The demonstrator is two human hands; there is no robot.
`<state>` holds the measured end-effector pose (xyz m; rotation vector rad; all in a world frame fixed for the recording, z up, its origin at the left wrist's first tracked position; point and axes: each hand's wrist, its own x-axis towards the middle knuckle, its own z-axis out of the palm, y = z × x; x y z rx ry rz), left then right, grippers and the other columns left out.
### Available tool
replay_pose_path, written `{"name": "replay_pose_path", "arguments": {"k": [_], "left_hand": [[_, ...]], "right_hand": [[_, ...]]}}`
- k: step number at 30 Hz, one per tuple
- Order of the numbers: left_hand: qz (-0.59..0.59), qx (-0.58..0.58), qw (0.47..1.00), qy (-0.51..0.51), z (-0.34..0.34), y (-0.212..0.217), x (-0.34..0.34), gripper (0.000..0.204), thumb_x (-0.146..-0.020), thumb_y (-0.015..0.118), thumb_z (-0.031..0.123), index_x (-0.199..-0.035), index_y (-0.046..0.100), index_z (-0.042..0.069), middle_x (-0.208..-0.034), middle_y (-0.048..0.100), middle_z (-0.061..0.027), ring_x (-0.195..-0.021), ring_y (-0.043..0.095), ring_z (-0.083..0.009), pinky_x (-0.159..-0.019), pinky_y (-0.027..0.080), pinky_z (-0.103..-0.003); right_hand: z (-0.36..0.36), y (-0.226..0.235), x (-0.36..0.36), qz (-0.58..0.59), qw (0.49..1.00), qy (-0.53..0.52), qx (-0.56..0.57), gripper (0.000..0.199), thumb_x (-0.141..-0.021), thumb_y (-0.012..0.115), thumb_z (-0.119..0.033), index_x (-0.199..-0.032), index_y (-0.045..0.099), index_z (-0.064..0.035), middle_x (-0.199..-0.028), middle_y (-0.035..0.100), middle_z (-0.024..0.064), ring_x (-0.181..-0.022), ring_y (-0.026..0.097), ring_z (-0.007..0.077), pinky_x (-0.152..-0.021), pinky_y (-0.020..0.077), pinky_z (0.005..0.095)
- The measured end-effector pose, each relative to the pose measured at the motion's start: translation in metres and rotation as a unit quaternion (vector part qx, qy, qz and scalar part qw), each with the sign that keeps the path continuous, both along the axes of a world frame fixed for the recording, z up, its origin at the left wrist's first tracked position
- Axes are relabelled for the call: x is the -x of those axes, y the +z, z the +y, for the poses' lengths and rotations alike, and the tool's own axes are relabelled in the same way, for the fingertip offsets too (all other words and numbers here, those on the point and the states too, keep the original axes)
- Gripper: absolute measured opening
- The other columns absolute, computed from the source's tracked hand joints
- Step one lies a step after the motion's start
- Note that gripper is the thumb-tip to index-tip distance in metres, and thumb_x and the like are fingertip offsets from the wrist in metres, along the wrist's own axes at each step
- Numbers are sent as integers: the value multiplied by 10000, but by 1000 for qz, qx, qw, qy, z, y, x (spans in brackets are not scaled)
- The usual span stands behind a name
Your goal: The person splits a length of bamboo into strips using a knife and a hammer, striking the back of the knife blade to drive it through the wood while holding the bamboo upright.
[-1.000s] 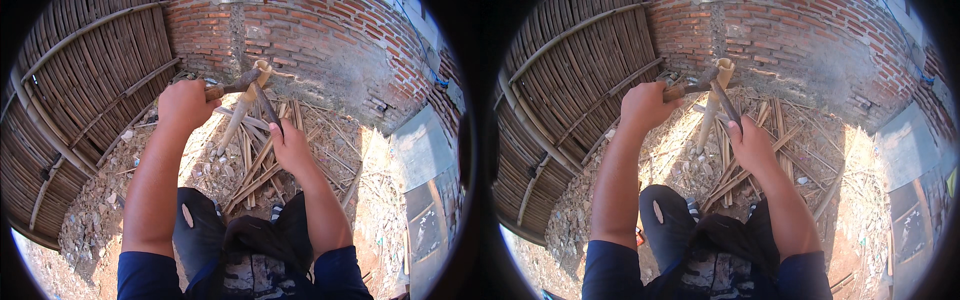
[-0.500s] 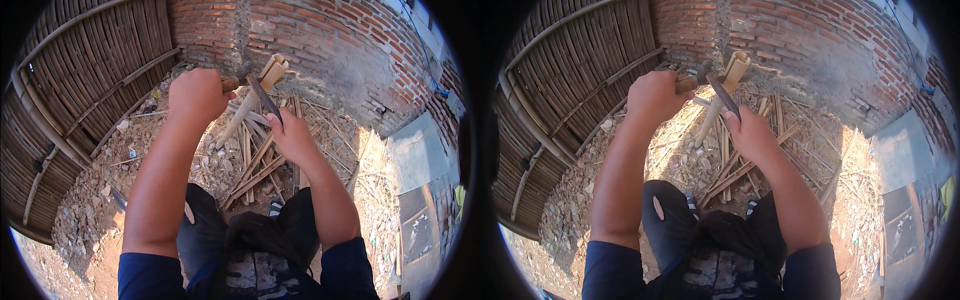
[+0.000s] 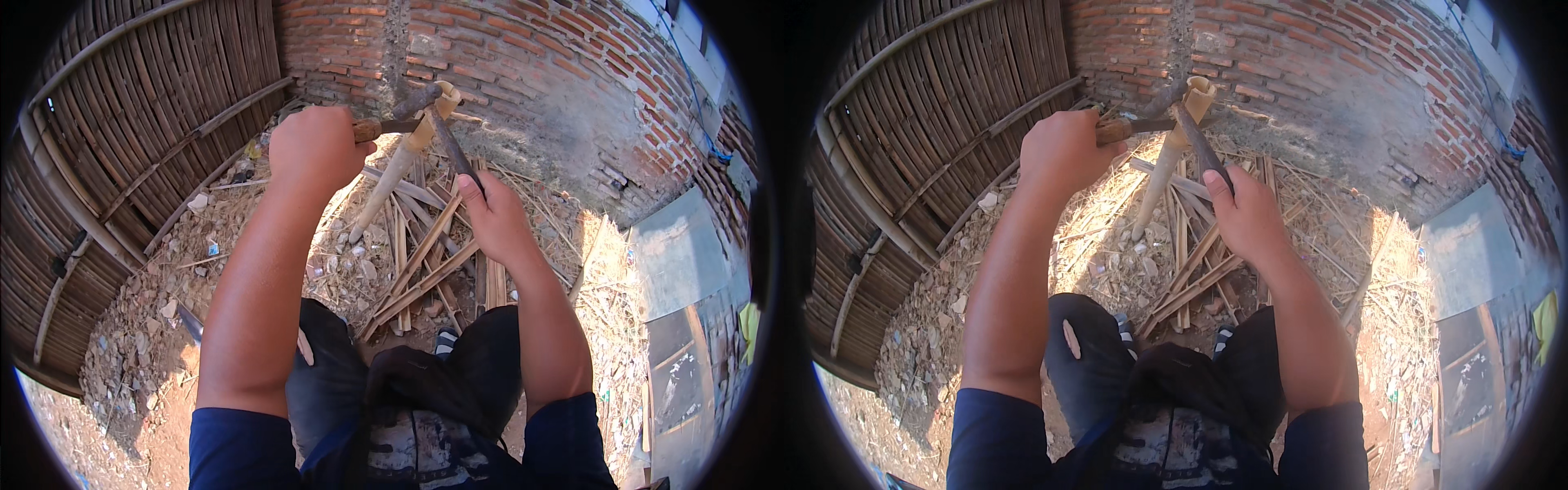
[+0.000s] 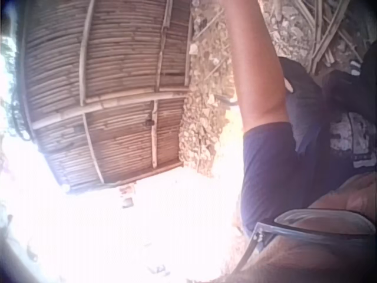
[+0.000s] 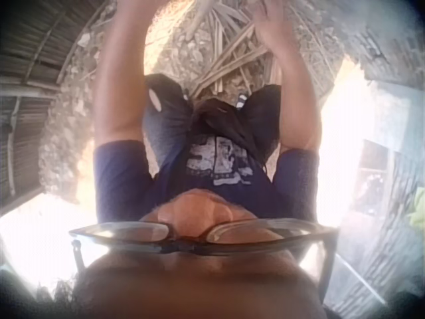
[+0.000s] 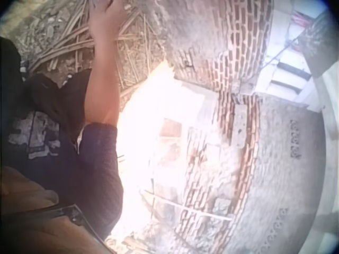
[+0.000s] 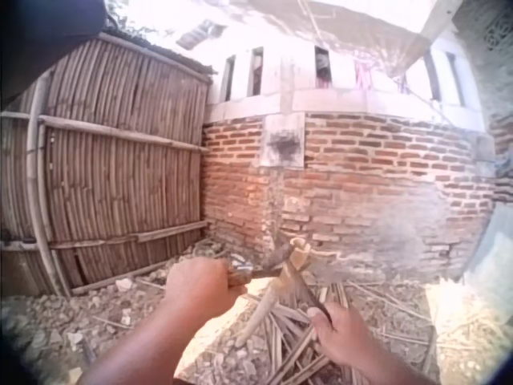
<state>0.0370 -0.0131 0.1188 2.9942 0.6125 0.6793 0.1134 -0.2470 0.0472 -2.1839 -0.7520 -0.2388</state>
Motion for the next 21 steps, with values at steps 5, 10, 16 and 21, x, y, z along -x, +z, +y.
{"name": "replay_pose_path", "arguments": {"k": [5, 10, 16, 21], "left_hand": [[29, 12, 999, 13, 2, 5, 1, 499, -861, 742, 581, -946, 720, 90, -904, 739, -100, -934, 728, -297, -789, 570, -456], [16, 6, 1000, 12, 0, 1, -3, 498, -865, 735, 587, -964, 720, 100, -906, 741, -97, -924, 729, -296, -789, 570, -457], [4, 13, 1000, 22, 5, 1, 7, 464, -864, 759, 537, -1026, 745, 103, -958, 753, -112, -919, 739, -310, -786, 596, -442], [-1, 10, 999, 32, 8, 0, 10, 465, -869, 748, 542, -1021, 741, 102, -945, 750, -106, -925, 735, -308, -786, 588, -445]], "right_hand": [[-8, 14, -4, 37, 972, -21, -229, 498, -1076, 498, -465, -963, 570, 15, -685, 581, 155, -614, 565, 315, -627, 460, 426], [17, -28, -5, -30, 999, -38, 15, 495, -1082, 484, -470, -967, 578, 1, -669, 575, 120, -616, 573, 300, -633, 464, 429], [0, -3, -10, 12, 991, -10, -133, 488, -1083, 485, -470, -984, 582, -3, -709, 589, 115, -624, 578, 294, -639, 467, 429], [7, 11, 4, 22, 971, -10, -239, 480, -1083, 485, -472, -1042, 568, -1, -717, 598, 139, -630, 587, 314, -623, 474, 431]]}}
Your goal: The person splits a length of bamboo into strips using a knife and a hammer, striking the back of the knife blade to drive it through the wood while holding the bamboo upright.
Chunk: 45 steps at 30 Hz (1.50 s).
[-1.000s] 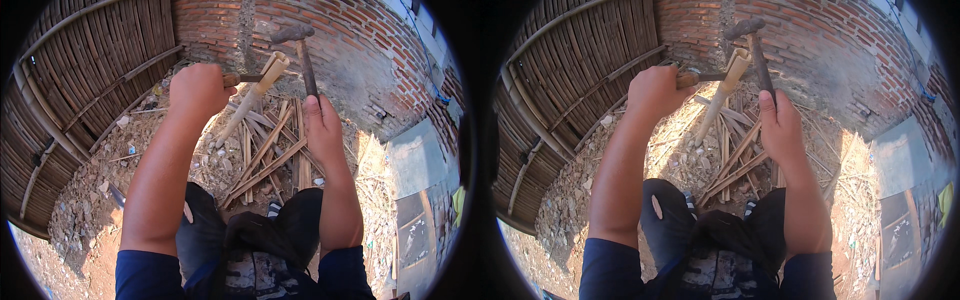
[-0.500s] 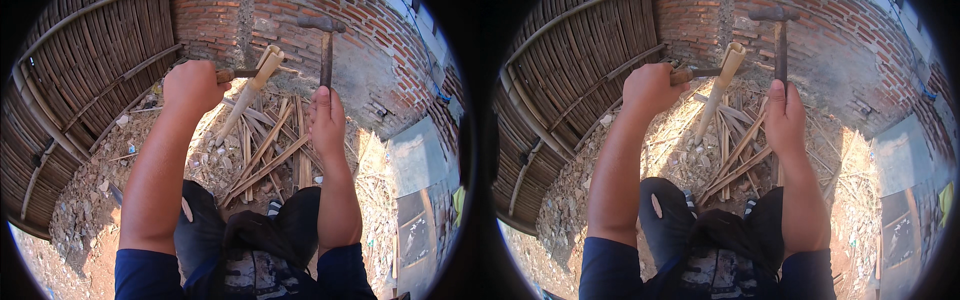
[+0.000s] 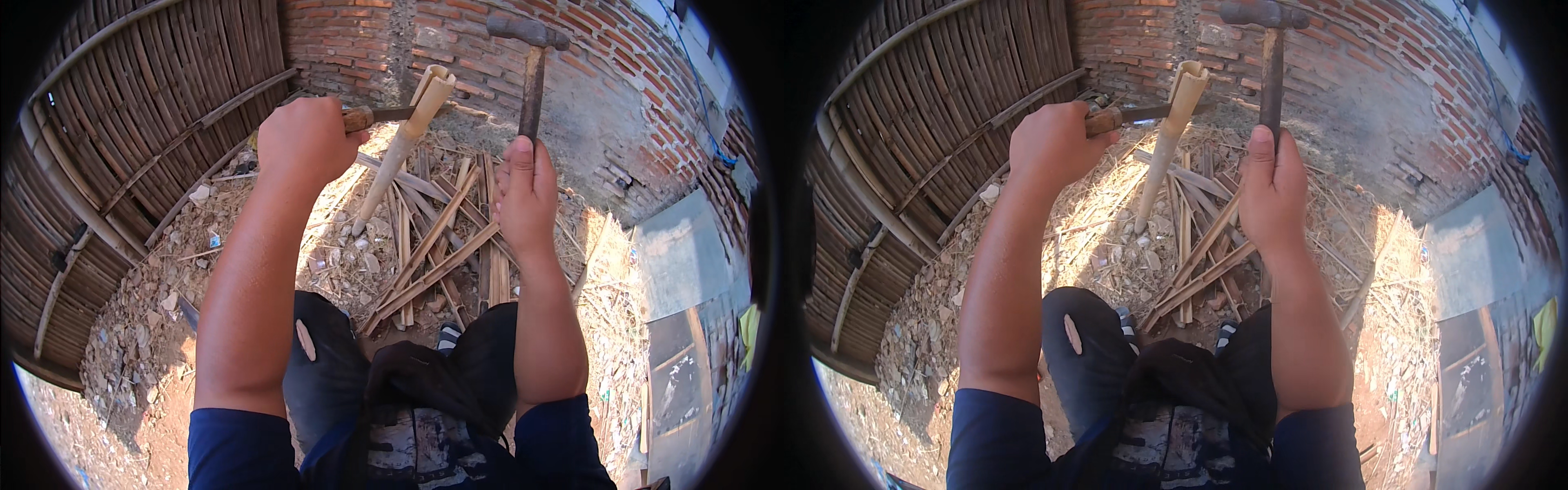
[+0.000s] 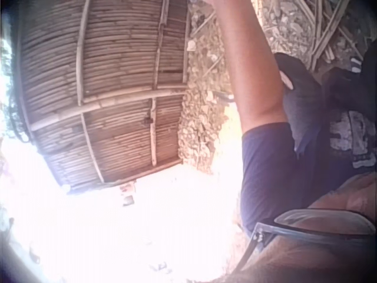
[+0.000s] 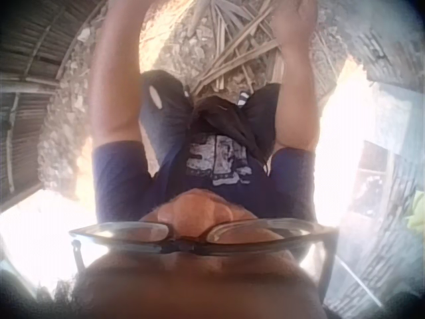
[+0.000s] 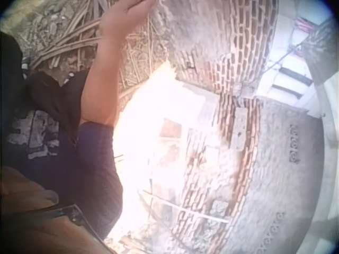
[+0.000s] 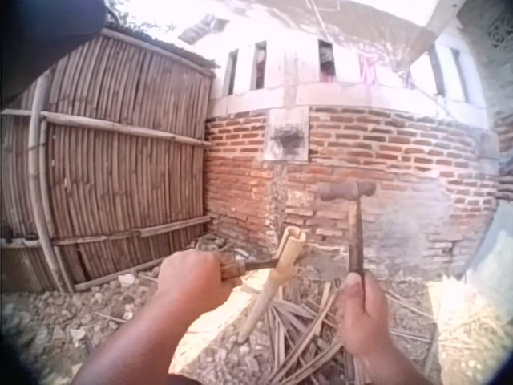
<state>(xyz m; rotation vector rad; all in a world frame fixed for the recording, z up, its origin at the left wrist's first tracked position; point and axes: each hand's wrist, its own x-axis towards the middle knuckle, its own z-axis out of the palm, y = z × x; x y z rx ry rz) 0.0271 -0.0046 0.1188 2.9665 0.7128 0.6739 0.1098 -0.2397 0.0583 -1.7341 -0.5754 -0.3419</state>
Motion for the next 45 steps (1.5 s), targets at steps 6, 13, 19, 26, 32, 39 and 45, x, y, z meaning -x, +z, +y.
{"name": "replay_pose_path", "arguments": {"k": [6, 13, 19, 26, 32, 39, 45], "left_hand": [[4, 2, 1000, -6, -2, -3, -1, 472, -876, 737, 546, -1017, 741, 95, -943, 747, -109, -948, 729, -303, -801, 580, -448], [-12, -4, 1000, 2, -2, -5, 4, 450, -869, 753, 531, -1021, 772, 109, -940, 751, -113, -916, 739, -309, -776, 591, -442], [23, 8, 1000, 5, -6, -8, -1, 461, -888, 727, 539, -1006, 734, 93, -950, 746, -113, -960, 723, -308, -812, 576, -458], [12, 8, 1000, -6, -6, -7, -5, 450, -889, 725, 530, -998, 738, 93, -929, 745, -116, -933, 728, -313, -792, 580, -462], [20, 2, 1000, -13, -15, -11, -11, 454, -867, 740, 531, -990, 741, 93, -929, 751, -120, -923, 732, -320, -802, 584, -458], [-5, -7, 1000, -3, -4, -8, -10, 413, -862, 766, 497, -998, 774, 106, -952, 761, -115, -909, 748, -298, -770, 599, -420], [-3, 1, 1000, 9, -2, -6, -9, 429, -863, 763, 504, -1030, 765, 109, -967, 759, -109, -917, 745, -306, -785, 599, -432]], "right_hand": [[17, -26, -7, -47, 973, 3, 226, 455, -1088, 483, -441, -1056, 566, 5, -727, 609, 167, -657, 606, 334, -644, 484, 427], [-2, 17, -4, -17, 1000, -15, 5, 470, -1070, 510, -459, -1065, 579, 6, -731, 612, 169, -677, 613, 342, -672, 490, 445], [7, -9, -11, -46, 949, 7, 312, 460, -1061, 525, -445, -1045, 594, 9, -798, 652, 202, -747, 637, 402, -728, 497, 483], [-11, 44, -13, -21, 997, -24, 71, 472, -1077, 497, -463, -1010, 582, -4, -763, 634, 152, -733, 630, 356, -685, 485, 415], [12, -25, -18, -51, 959, -18, 278, 466, -1076, 494, -463, -1014, 556, -5, -770, 648, 193, -749, 660, 384, -681, 487, 442], [-10, 14, -12, -44, 980, -24, 190, 482, -1077, 492, -462, -969, 574, 0, -740, 629, 180, -686, 622, 361, -685, 484, 453], [-7, 6, -8, -83, 985, -61, 139, 499, -1072, 496, -480, -973, 573, 2, -719, 608, 172, -662, 600, 348, -669, 471, 460]]}}
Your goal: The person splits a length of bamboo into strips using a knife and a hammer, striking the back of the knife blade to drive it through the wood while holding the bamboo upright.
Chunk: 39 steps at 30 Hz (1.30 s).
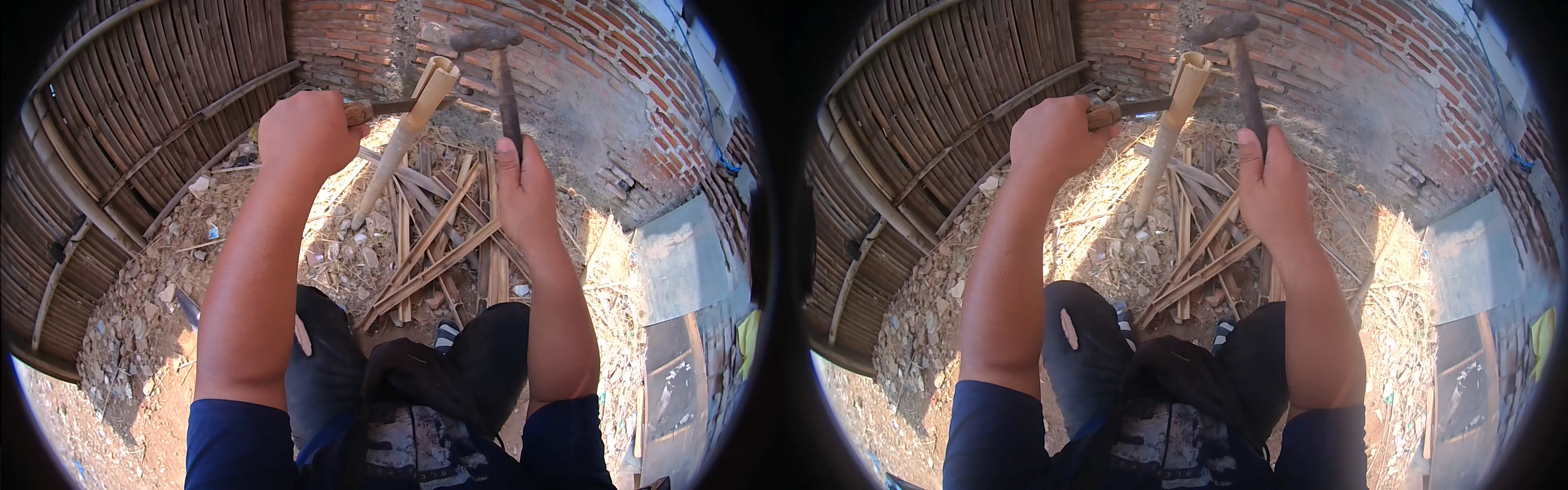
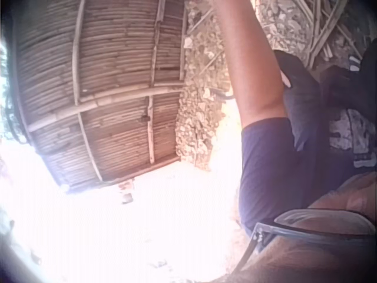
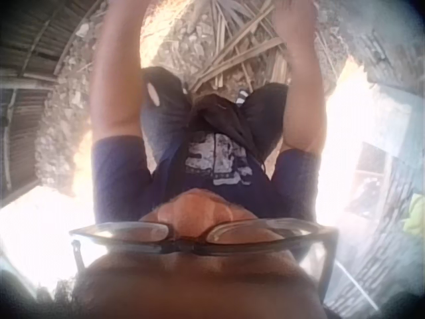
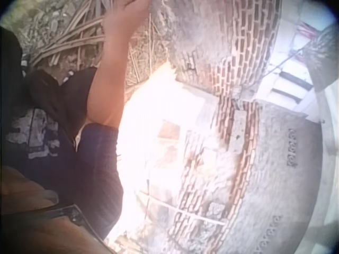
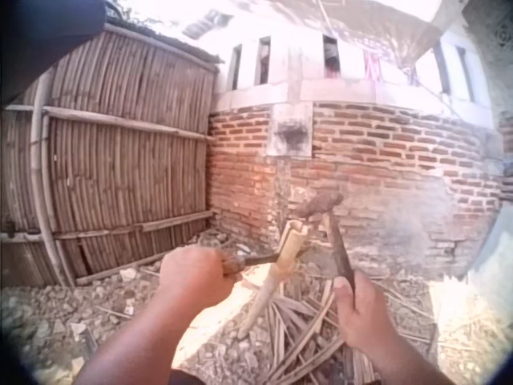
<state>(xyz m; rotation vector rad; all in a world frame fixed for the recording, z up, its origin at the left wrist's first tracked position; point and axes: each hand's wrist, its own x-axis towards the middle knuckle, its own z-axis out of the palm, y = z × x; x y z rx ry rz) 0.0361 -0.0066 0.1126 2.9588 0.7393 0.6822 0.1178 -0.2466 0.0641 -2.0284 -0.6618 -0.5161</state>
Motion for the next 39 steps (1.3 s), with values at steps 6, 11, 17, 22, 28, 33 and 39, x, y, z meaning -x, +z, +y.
{"name": "replay_pose_path", "arguments": {"k": [6, 11, 17, 22, 28, 33, 39], "left_hand": [[-12, -6, 1000, 17, 14, -6, 5, 437, -855, 766, 523, -1011, 770, 115, -958, 757, -114, -910, 745, -313, -773, 600, -435], [-14, -6, 1000, 18, 13, -5, 8, 431, -860, 762, 522, -982, 773, 109, -931, 755, -120, -891, 746, -318, -761, 601, -433], [-7, -6, 1000, 14, 10, -8, 6, 423, -872, 756, 508, -987, 774, 101, -921, 758, -124, -895, 746, -317, -759, 600, -434], [13, 6, 1000, 18, 14, -10, 11, 459, -886, 727, 533, -1024, 747, 96, -967, 755, -114, -958, 729, -309, -802, 586, -448], [27, 13, 999, 10, 1, -4, 6, 477, -890, 716, 544, -1043, 731, 92, -974, 752, -110, -974, 724, -314, -822, 581, -452], [24, 8, 1000, 18, 6, -6, 5, 453, -885, 731, 529, -1023, 748, 98, -962, 756, -108, -946, 734, -312, -800, 588, -443], [-2, -13, 1000, 18, 8, -11, 3, 393, -887, 748, 488, -989, 783, 111, -947, 763, -110, -895, 751, -306, -749, 604, -422]], "right_hand": [[-1, 13, -8, 67, 983, 43, 168, 492, -1057, 528, -481, -988, 568, 4, -733, 605, 173, -698, 603, 356, -692, 466, 475], [2, 21, -8, 45, 997, 33, -45, 481, -1063, 522, -469, -997, 569, 6, -732, 594, 168, -682, 586, 357, -696, 470, 475], [22, 1, -9, 47, 974, 33, 218, 480, -1063, 511, -465, -1040, 597, 7, -843, 665, 236, -785, 653, 433, -736, 502, 490], [6, 44, -2, 37, 993, 53, 94, 503, -1063, 501, -489, -1071, 605, 4, -816, 664, 215, -760, 648, 425, -717, 501, 479], [17, 8, 0, 8, 998, 23, 63, 483, -1065, 501, -473, -1047, 612, -3, -789, 665, 204, -748, 653, 415, -721, 501, 475], [13, 16, -5, 38, 976, 49, 209, 492, -1063, 506, -472, -974, 605, 1, -759, 645, 198, -729, 639, 396, -722, 493, 483], [6, 35, -5, 17, 998, 48, -27, 473, -1062, 518, -481, -1018, 590, -15, -744, 621, 177, -667, 585, 364, -666, 479, 444]]}}
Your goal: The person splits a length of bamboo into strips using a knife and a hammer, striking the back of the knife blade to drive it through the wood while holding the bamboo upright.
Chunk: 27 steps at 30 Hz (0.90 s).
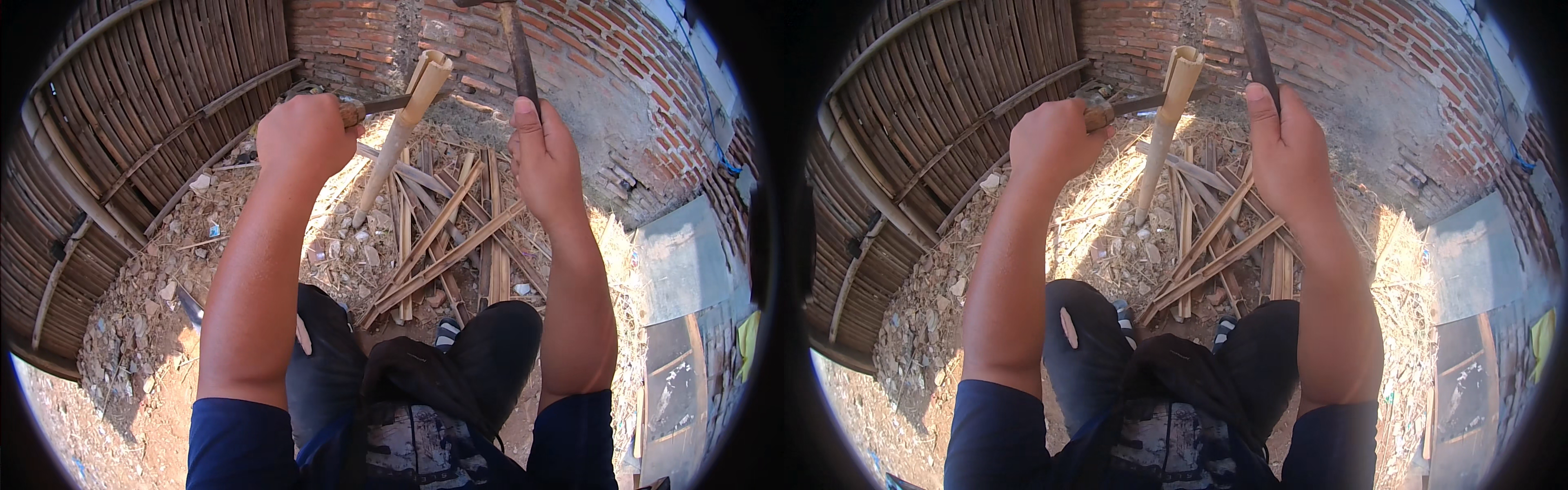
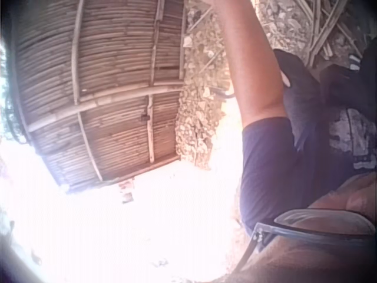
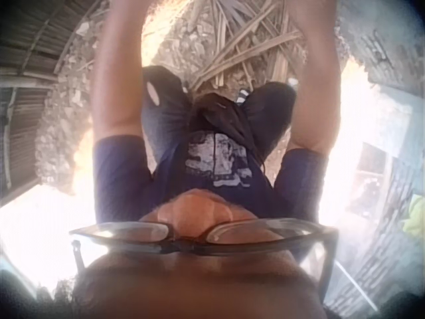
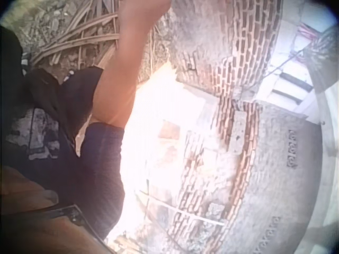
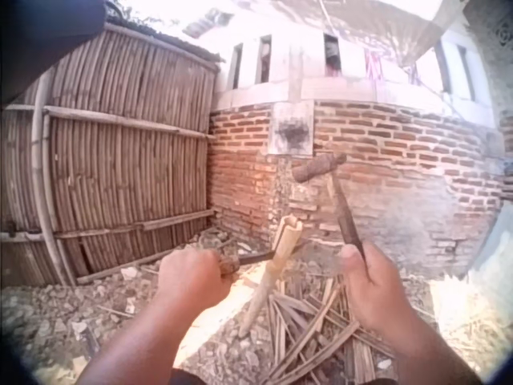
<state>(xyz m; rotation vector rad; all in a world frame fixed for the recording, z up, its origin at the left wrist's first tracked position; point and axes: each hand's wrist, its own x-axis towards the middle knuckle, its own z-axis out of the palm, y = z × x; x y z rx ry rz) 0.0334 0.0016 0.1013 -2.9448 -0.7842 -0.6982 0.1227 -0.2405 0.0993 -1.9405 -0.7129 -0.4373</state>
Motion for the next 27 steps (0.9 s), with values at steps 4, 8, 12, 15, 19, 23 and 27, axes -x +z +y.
{"name": "replay_pose_path", "arguments": {"k": [4, 8, 12, 15, 19, 23, 27], "left_hand": [[19, 15, 1000, -5, -7, 0, -5, 453, -894, 721, 526, -1023, 749, 93, -974, 754, -116, -957, 731, -315, -802, 588, -444], [33, 34, 999, -1, -4, 0, -2, 482, -895, 712, 541, -1032, 731, 79, -979, 748, -124, -983, 722, -320, -826, 579, -459], [30, 29, 999, 2, -2, 0, 0, 479, -891, 718, 537, -1023, 731, 77, -975, 750, -123, -974, 724, -323, -823, 579, -465], [29, 29, 999, 2, -3, 1, 1, 477, -890, 720, 537, -1019, 732, 77, -973, 751, -123, -970, 725, -325, -820, 580, -464], [23, 22, 999, -5, -5, -3, -4, 473, -891, 720, 533, -1020, 734, 78, -974, 751, -125, -973, 726, -323, -816, 582, -462], [21, 38, 999, 6, -3, -4, 0, 471, -891, 720, 528, -1030, 737, 78, -978, 753, -131, -979, 726, -326, -816, 583, -460], [25, 38, 999, 8, -2, -2, 4, 476, -894, 715, 529, -1039, 739, 76, -985, 755, -128, -983, 725, -326, -818, 584, -459]], "right_hand": [[15, -43, -3, -16, 969, -41, 241, 430, -1059, 526, -441, -1063, 574, -13, -807, 669, 229, -752, 657, 430, -692, 503, 485], [15, -35, -8, 0, 974, 4, 226, 456, -1059, 520, -446, -967, 582, -3, -811, 672, 229, -784, 661, 440, -716, 503, 496], [6, -9, -5, -49, 998, -4, 48, 510, -1067, 507, -492, -964, 575, 2, -703, 597, 164, -644, 578, 367, -645, 477, 442], [12, -12, 2, 2, 996, 14, -83, 464, -1078, 511, -471, -998, 541, -15, -675, 534, 72, -614, 554, 231, -593, 433, 359], [22, -57, -3, -26, 989, -17, 147, 488, -1071, 494, -481, -1034, 564, 0, -748, 658, 190, -681, 646, 424, -629, 494, 472], [18, -41, -10, -18, 980, 29, 195, 489, -1071, 491, -484, -1036, 560, -1, -766, 668, 198, -735, 666, 425, -657, 500, 472], [13, -11, 0, -6, 999, 2, 54, 484, -1063, 508, -482, -1013, 558, -4, -770, 666, 201, -770, 671, 419, -677, 501, 471]]}}
